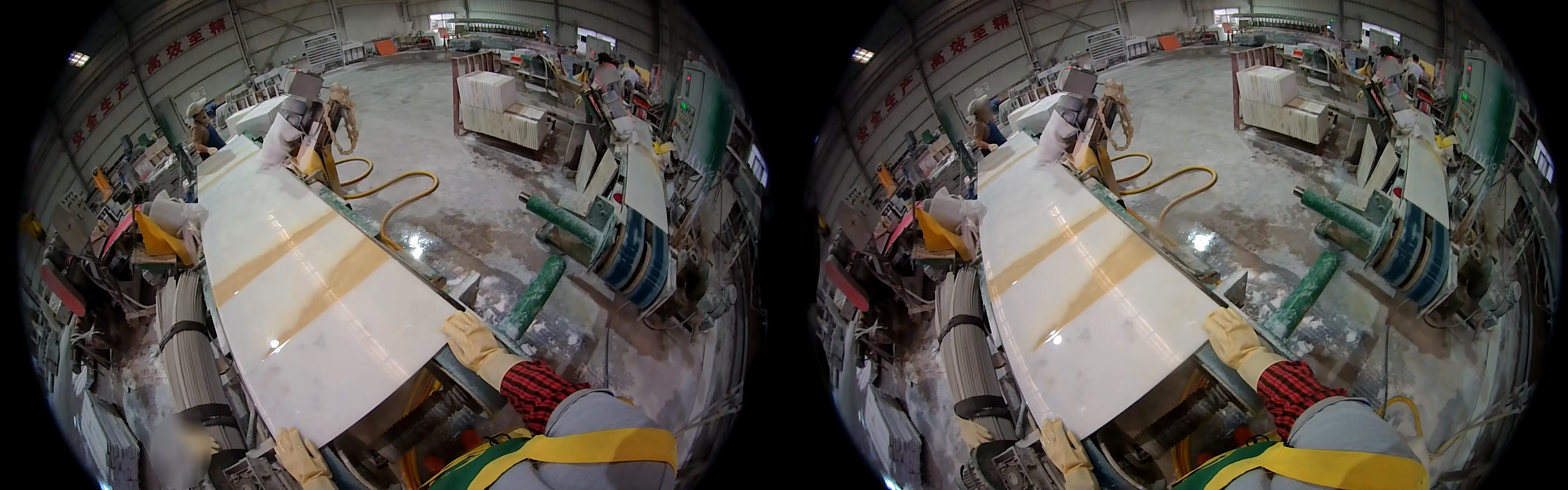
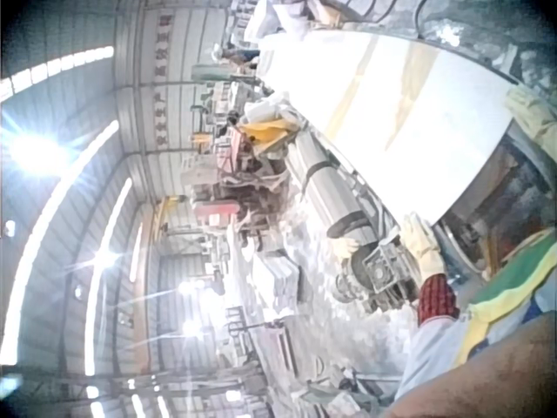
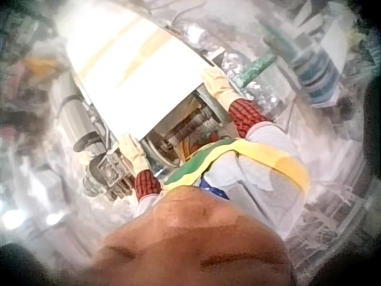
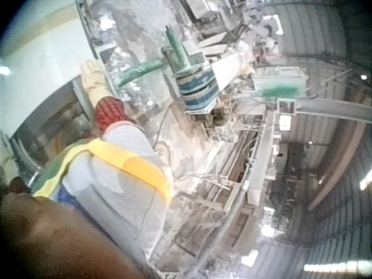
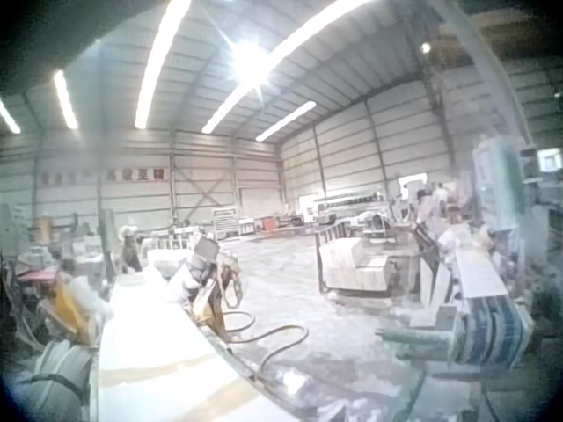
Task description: The person repeatedly picks up large white rectangular tiles and places them onto a conveyor belt, guiding them through rollers in a factory setting. The person handles each tile individually, ensuring it moves smoothly along the line.
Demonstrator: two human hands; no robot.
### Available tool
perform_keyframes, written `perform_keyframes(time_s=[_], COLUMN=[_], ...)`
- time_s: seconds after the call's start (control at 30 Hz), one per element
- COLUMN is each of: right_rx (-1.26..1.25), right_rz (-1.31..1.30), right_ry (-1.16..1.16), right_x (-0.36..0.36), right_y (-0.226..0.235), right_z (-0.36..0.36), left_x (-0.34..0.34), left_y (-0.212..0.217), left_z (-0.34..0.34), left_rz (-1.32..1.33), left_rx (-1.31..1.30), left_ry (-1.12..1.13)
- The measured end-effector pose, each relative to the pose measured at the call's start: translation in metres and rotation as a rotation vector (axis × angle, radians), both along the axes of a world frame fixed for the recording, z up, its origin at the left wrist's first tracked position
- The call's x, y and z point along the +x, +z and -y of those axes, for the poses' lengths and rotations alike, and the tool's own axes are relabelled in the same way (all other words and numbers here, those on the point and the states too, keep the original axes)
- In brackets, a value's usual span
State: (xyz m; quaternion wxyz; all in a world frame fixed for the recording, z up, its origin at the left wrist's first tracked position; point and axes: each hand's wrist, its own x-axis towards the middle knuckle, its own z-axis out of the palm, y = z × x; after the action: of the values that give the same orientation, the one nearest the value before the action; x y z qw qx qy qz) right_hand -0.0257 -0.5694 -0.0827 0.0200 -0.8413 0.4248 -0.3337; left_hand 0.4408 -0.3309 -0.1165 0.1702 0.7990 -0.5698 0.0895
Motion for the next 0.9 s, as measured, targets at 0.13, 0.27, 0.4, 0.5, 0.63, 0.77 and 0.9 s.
perform_keyframes(time_s=[0.13, 0.27, 0.4, 0.5, 0.63, 0.77, 0.9], right_rx=[-0.011, 0.011, 0.033, 0.036, 0.028, 0.029, 0.034], right_rz=[-0.004, 0.009, 0.018, 0.026, 0.031, 0.025, 0.029], right_ry=[-0.003, -0.004, 0.003, 0.014, 0.007, 0.02, 0.027], right_x=[0.002, -0.001, 0.002, 0.0, -0.002, -0.002, -0.001], right_y=[-0.003, -0.007, -0.002, 0.004, 0.002, 0.007, 0.008], right_z=[0.001, -0.001, -0.003, -0.006, -0.007, -0.01, -0.011], left_x=[0.001, 0.003, 0.011, 0.009, 0.001, 0.002, 0.001], left_y=[0.0, -0.004, -0.019, -0.021, -0.008, -0.011, -0.011], left_z=[-0.005, -0.006, -0.011, -0.01, -0.01, -0.013, -0.017], left_rz=[0.015, 0.021, 0.037, 0.039, 0.017, 0.036, 0.051], left_rx=[-0.031, -0.052, -0.055, -0.06, -0.052, -0.053, -0.072], left_ry=[-0.016, -0.045, -0.039, -0.025, -0.04, -0.032, -0.041])
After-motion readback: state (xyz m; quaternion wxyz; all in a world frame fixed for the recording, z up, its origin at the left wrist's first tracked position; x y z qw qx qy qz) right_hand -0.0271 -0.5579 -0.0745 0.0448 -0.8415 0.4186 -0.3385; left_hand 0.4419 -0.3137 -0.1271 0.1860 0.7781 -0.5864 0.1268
